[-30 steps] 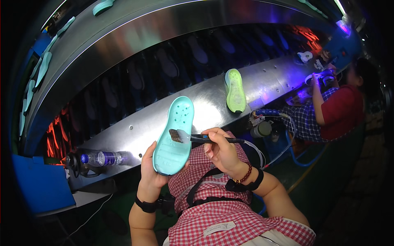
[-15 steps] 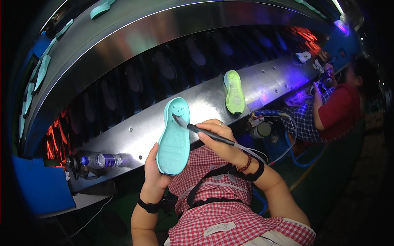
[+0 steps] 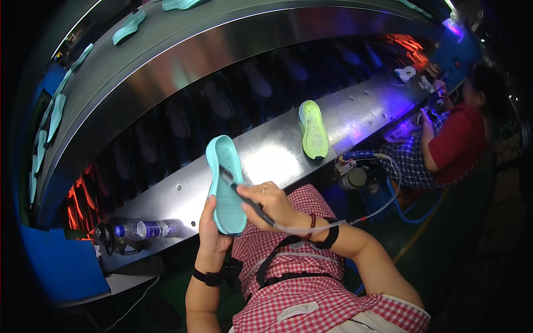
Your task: Applying adhesive or primer to the interior of turquoise shoe soles using a brush on a factory assembly line.
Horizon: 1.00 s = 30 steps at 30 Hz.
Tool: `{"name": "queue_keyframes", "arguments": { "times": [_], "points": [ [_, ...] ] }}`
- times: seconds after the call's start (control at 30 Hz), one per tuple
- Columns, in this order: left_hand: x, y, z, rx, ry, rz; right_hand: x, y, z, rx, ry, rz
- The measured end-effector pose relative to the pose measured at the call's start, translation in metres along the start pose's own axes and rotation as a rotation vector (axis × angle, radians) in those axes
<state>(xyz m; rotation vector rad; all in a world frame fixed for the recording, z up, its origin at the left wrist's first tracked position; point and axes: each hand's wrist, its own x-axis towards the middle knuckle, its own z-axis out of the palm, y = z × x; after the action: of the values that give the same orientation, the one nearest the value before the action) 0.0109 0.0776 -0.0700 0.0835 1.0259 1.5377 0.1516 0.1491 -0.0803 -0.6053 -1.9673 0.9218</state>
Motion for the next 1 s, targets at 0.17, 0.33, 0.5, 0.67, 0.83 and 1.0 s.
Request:
{"name": "queue_keyframes", "arguments": {
  "times": [0.17, 0.33, 0.5, 0.67, 0.83, 1.0],
  "points": [
    [-0.004, 0.029, 0.002, -0.012, -0.239, -0.034, -0.006, -0.021, -0.015, 0.329, -0.148, -0.068],
    [-0.021, 0.042, 0.005, -0.011, -0.135, -0.029, 0.022, -0.013, -0.074, 0.878, -0.124, 0.433],
    [-0.046, 0.103, 0.038, 0.177, -0.109, 0.286, 0.006, 0.016, -0.105, 1.318, 0.34, 0.401],
    [0.002, 0.237, 0.065, 0.143, -0.474, 0.495, -0.021, 0.046, -0.106, 1.266, 0.417, 0.549],
    [0.079, 0.345, 0.055, -0.456, -0.165, 0.604, -0.017, 0.052, -0.094, 1.343, 0.373, 0.631],
    [0.083, 0.329, 0.124, 0.278, 0.057, 0.597, -0.021, 0.067, -0.104, 1.33, 0.348, 0.667]
  ]
}}
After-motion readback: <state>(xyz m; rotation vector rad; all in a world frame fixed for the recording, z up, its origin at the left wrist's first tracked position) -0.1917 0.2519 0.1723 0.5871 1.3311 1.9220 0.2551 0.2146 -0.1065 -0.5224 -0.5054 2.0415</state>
